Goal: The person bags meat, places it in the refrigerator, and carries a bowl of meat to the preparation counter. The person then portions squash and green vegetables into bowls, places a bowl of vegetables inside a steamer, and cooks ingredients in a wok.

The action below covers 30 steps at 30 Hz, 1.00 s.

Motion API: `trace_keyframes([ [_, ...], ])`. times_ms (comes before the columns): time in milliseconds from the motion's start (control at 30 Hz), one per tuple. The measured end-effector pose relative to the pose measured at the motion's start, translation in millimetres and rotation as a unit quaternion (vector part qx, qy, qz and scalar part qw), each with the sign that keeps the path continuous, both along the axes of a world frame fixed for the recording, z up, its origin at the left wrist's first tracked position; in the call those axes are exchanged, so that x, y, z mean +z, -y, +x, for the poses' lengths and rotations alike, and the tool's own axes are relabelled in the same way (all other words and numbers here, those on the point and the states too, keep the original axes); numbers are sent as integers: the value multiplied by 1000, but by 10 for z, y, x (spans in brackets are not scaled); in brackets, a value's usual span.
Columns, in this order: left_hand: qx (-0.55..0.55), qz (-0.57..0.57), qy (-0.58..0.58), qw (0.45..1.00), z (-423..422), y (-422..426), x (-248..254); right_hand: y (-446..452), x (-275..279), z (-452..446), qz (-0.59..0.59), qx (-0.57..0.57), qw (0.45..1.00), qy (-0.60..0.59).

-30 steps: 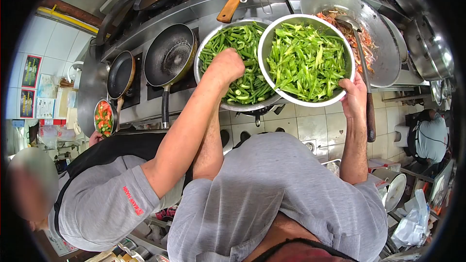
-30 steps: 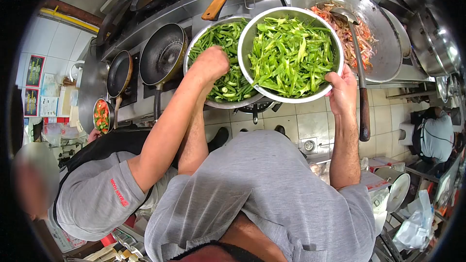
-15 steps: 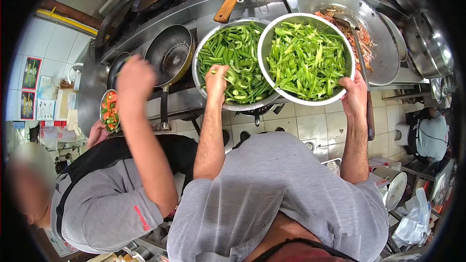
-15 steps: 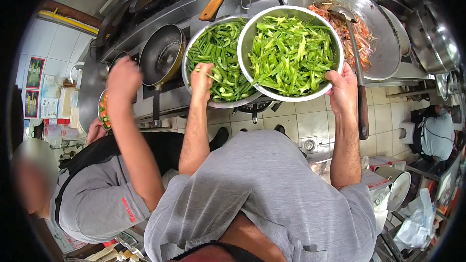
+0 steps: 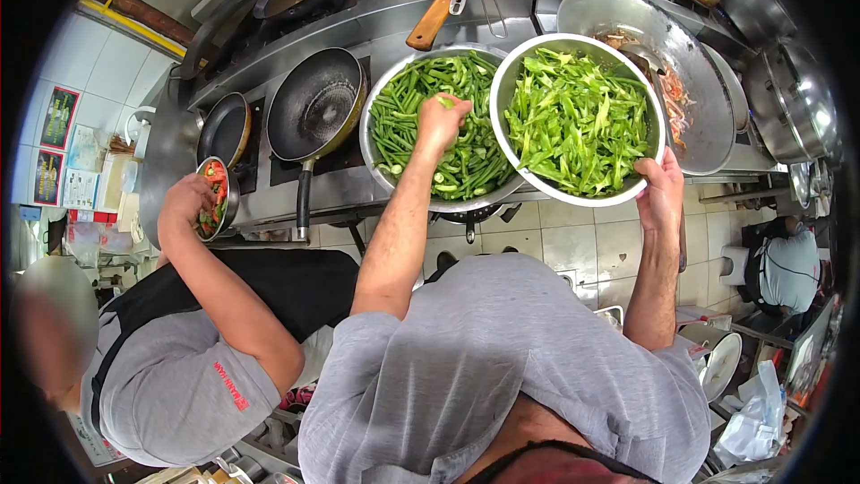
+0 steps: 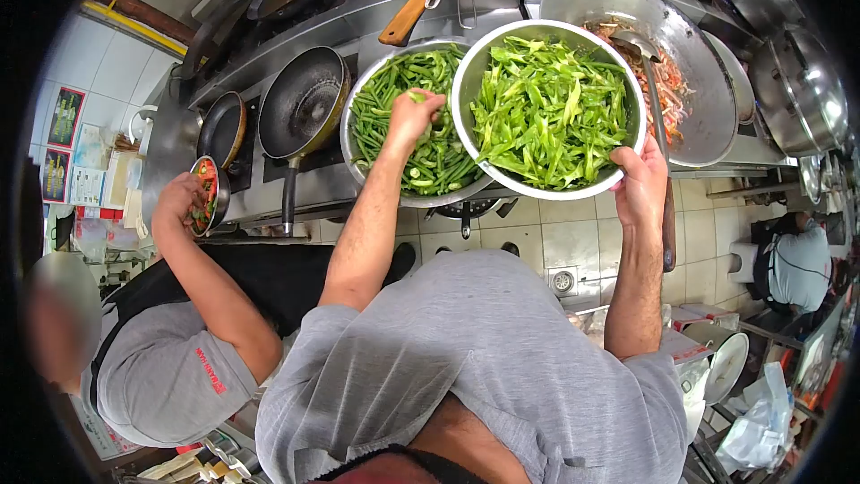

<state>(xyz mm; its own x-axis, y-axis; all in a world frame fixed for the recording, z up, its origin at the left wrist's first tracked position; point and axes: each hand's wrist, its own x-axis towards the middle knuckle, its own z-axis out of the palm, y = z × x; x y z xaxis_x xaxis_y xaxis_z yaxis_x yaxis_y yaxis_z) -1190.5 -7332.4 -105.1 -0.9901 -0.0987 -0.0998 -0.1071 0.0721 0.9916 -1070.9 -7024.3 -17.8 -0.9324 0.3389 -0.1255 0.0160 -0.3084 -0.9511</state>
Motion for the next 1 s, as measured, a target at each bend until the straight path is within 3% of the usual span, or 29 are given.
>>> trace_keyframes([
  [67,-72,-316,91,942,-152,-49,-28,7,45,21,0,-8,1000,-8],
  [100,-80,-394,125,907,-171,-117,28,3,49,29,1,-9,1000,-9],
  [167,-87,-446,139,880,-179,-181,140,-7,32,39,4,-22,1000,-1],
  [300,-131,-454,145,869,-286,-104,93,-59,10,72,16,-14,1000,6],
  [367,-165,-341,134,916,-393,37,-208,-29,22,73,16,-15,1000,9],
  [433,-155,-296,101,937,-318,60,-119,-33,21,58,16,-17,1000,10],
  [500,-21,-173,96,980,-293,51,-78,-63,-21,58,14,-22,1000,15],
  [633,-26,-145,13,989,-335,72,49,-70,-8,52,17,-20,999,20],
  [700,-36,-164,32,985,-431,82,-4,-91,-36,54,16,2,999,30],
  [767,-15,-187,-21,982,-624,111,-212,-72,-8,55,15,-4,999,29],
  [833,-12,-228,4,974,-620,20,70,-66,9,57,15,-12,999,27],
  [900,7,-395,-1,919,-673,-54,139,-68,1,59,17,-7,1000,25],
  [1000,-34,-413,28,910,-919,-37,-71,-63,30,83,19,-3,999,26],
])
